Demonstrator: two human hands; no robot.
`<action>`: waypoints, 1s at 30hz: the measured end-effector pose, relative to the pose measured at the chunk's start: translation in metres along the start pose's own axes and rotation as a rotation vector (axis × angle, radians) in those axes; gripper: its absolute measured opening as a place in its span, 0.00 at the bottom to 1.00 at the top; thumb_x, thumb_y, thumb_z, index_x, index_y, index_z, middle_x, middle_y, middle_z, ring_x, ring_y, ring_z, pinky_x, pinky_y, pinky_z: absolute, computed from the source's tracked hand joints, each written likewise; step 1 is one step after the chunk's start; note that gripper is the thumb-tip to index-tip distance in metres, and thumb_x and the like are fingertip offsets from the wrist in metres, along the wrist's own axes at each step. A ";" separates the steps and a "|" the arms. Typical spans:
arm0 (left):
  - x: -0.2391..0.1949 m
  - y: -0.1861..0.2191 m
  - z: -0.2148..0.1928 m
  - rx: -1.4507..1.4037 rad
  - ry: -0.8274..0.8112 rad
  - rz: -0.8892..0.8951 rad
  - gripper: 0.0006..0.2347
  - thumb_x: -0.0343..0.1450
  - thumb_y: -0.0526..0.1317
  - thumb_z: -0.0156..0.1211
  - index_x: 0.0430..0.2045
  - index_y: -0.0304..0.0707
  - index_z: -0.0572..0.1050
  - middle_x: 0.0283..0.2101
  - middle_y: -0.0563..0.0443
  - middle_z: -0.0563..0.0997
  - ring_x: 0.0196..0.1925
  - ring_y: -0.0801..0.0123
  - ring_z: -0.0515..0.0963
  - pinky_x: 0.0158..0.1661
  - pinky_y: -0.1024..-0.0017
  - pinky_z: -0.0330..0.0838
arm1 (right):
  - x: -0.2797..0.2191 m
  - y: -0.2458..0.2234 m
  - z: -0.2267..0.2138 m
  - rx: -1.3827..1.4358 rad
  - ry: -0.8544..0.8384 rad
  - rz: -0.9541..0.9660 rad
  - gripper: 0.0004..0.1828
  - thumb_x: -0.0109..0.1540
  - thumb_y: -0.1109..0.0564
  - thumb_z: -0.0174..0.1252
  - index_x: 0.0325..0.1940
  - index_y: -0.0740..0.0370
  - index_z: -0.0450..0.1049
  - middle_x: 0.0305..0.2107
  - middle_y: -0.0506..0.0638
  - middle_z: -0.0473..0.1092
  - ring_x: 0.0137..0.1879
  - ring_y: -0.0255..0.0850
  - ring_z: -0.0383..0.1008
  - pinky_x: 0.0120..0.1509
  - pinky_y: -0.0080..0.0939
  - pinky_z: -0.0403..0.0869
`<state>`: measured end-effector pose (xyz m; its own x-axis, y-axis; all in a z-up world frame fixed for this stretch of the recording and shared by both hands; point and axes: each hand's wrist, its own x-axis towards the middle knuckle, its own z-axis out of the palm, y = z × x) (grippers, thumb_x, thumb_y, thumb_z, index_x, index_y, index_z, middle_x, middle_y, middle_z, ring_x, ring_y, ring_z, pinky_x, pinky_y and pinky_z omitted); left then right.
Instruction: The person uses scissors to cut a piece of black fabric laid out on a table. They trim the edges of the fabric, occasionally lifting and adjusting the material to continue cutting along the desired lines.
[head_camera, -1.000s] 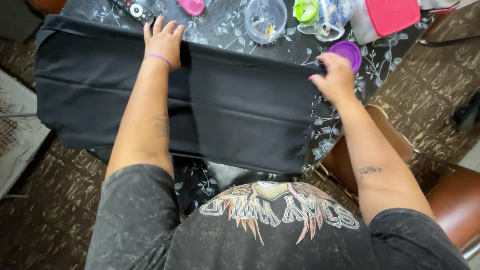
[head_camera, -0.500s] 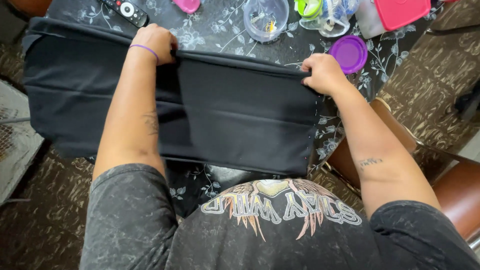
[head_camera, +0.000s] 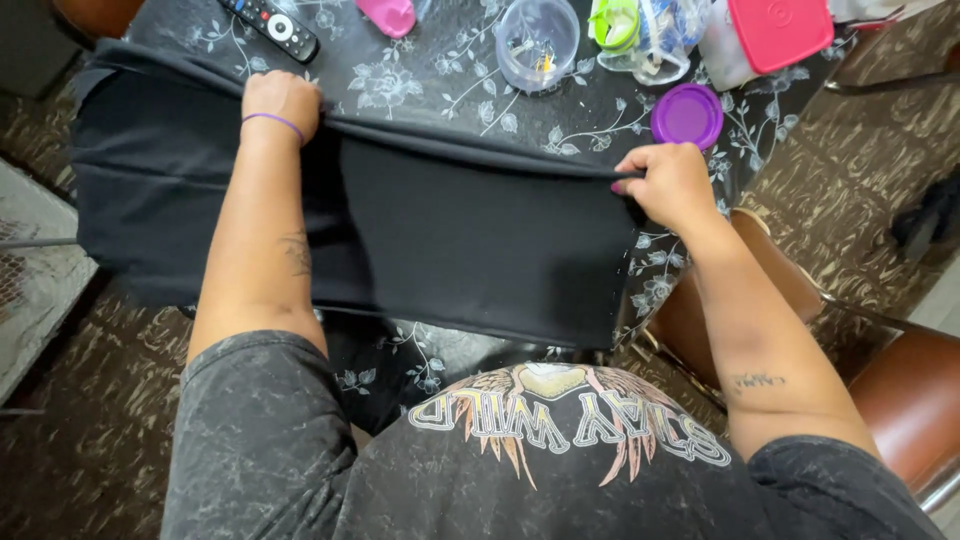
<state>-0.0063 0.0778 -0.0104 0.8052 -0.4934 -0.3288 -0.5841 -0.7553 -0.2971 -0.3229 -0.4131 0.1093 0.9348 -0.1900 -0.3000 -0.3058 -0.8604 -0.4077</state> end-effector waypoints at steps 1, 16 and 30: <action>-0.005 -0.008 -0.003 -0.001 0.007 -0.002 0.16 0.76 0.38 0.49 0.43 0.49 0.89 0.46 0.45 0.90 0.52 0.49 0.88 0.48 0.55 0.78 | -0.010 -0.010 -0.009 -0.004 0.006 -0.002 0.05 0.59 0.52 0.75 0.39 0.47 0.88 0.28 0.44 0.80 0.33 0.41 0.74 0.40 0.45 0.69; -0.138 -0.198 -0.043 0.154 0.710 -0.420 0.13 0.66 0.47 0.67 0.42 0.70 0.91 0.23 0.51 0.85 0.21 0.52 0.85 0.20 0.62 0.78 | -0.054 -0.104 -0.105 0.232 0.514 -0.311 0.12 0.63 0.65 0.74 0.47 0.51 0.88 0.38 0.47 0.83 0.62 0.50 0.84 0.90 0.56 0.51; -0.350 0.007 0.122 -0.509 0.693 -0.318 0.15 0.69 0.28 0.61 0.45 0.40 0.90 0.51 0.48 0.88 0.50 0.55 0.87 0.49 0.63 0.80 | -0.171 -0.004 0.131 0.061 0.494 -0.475 0.22 0.51 0.69 0.55 0.37 0.49 0.90 0.38 0.43 0.85 0.48 0.40 0.86 0.52 0.47 0.77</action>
<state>-0.3049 0.2978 -0.0063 0.8975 -0.2537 0.3609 -0.3411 -0.9178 0.2032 -0.5048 -0.3150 0.0494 0.9384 -0.0046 0.3455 0.1614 -0.8782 -0.4502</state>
